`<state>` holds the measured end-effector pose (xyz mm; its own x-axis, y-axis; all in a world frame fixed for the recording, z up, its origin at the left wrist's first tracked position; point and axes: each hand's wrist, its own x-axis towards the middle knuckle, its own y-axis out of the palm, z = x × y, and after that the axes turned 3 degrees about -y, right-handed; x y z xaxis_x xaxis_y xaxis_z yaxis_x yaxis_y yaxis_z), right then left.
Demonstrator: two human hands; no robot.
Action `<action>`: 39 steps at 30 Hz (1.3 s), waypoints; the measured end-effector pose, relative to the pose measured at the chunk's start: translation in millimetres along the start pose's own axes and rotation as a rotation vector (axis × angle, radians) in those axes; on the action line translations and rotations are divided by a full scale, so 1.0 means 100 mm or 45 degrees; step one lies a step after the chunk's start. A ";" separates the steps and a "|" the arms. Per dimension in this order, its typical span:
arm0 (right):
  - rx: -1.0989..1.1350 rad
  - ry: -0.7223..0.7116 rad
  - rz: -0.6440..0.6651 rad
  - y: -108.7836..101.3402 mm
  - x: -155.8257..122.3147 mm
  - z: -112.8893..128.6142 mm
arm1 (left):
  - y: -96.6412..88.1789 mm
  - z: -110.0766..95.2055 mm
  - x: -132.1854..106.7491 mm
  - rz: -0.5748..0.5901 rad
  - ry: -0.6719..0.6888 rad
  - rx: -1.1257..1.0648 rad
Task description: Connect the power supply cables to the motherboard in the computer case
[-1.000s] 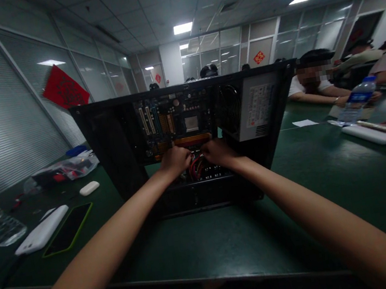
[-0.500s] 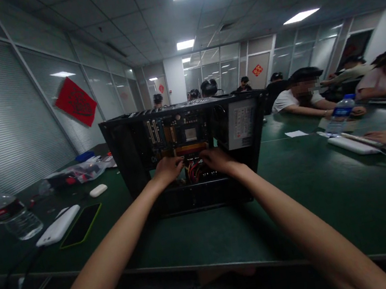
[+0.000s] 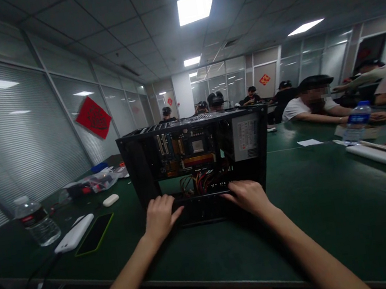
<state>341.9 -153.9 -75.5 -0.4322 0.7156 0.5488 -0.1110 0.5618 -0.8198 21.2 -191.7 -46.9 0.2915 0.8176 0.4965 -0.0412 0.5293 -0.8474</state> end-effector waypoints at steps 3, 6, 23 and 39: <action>-0.026 0.019 -0.118 0.07 0.04 0.02 | 0.06 -0.10 0.04 0.005 -0.115 0.070; -0.067 0.001 -0.224 0.12 0.05 0.00 | 0.00 -0.12 0.10 0.049 -0.139 0.064; -0.045 -0.110 -0.014 0.17 -0.27 -1.40 | -0.09 -1.18 0.60 0.281 -0.052 -0.142; 0.253 0.751 0.488 0.07 0.13 -2.67 | 0.36 -3.77 1.60 0.161 0.090 -0.530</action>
<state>574.1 -30.0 -30.3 0.0749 0.9829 0.1685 -0.2329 0.1815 -0.9554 426.8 -127.2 -68.5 0.3739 0.8451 0.3821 0.3038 0.2776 -0.9114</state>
